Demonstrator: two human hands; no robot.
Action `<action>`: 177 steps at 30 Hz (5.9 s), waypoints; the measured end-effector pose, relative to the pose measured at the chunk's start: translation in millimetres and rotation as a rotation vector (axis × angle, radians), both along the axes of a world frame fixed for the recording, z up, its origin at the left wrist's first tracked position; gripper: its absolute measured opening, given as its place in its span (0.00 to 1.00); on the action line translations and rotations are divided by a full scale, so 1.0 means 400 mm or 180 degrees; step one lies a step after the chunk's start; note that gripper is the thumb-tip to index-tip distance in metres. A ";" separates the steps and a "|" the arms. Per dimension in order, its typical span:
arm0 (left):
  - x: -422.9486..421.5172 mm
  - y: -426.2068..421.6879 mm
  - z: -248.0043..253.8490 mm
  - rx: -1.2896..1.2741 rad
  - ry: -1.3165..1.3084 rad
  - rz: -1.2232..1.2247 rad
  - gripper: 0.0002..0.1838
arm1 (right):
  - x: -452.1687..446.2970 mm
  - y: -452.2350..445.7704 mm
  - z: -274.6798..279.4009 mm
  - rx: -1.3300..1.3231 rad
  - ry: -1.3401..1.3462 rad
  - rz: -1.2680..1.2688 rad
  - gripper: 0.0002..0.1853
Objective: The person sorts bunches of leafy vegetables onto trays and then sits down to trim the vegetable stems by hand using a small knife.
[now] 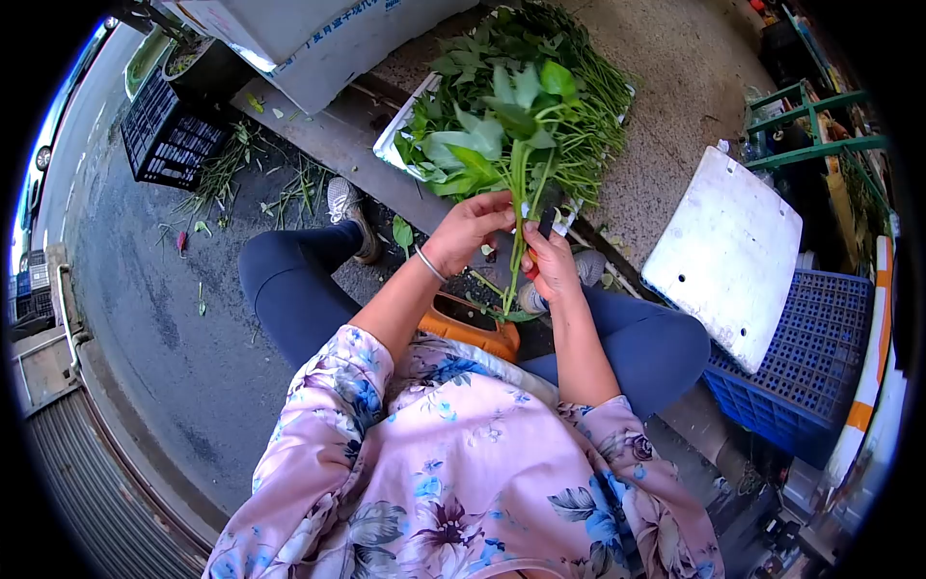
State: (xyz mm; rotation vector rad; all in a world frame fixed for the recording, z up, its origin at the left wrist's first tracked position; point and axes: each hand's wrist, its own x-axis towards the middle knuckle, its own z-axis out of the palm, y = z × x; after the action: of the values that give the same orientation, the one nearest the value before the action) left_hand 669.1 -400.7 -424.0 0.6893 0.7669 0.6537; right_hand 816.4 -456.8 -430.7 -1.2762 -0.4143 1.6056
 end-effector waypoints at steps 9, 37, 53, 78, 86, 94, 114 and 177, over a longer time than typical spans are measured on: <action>-0.057 0.013 -0.045 0.0852 0.0749 0.0318 0.10 | 0.006 0.010 -0.036 -0.0358 -0.1668 -0.0583 0.13; -0.027 -0.101 -0.112 0.0152 0.1360 0.1820 0.08 | -0.151 -0.109 -0.184 -0.1391 0.1240 -0.0345 0.18; -0.089 -0.095 -0.099 0.0545 0.1610 0.0769 0.08 | -0.145 -0.056 -0.182 0.0404 -0.1313 0.0132 0.15; -0.098 -0.106 -0.096 -0.1524 -0.0277 0.1418 0.09 | 0.202 0.241 -0.124 0.0394 -0.5519 0.1203 0.11; 0.027 -0.085 -0.031 -0.1550 -0.0285 0.1079 0.12 | 0.032 0.008 0.018 0.0817 -0.3963 -0.0139 0.07; 0.003 -0.105 -0.055 -0.1313 -0.0084 0.1491 0.11 | -0.040 -0.057 -0.009 0.1258 -0.2852 -0.1108 0.06; -0.097 -0.097 -0.071 -0.0774 0.0681 0.1668 0.20 | -0.079 -0.128 -0.153 -0.1587 0.0182 -0.0100 0.15; -0.042 -0.092 -0.055 -0.0317 0.0709 0.1840 0.10 | -0.137 -0.039 -0.046 -0.0584 0.0499 -0.0467 0.12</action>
State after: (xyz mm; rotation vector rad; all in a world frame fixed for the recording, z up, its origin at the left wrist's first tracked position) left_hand 652.2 -437.6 -446.1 0.4487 1.2162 1.0642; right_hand 761.7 -472.5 -449.1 -1.2744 -0.0751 1.6325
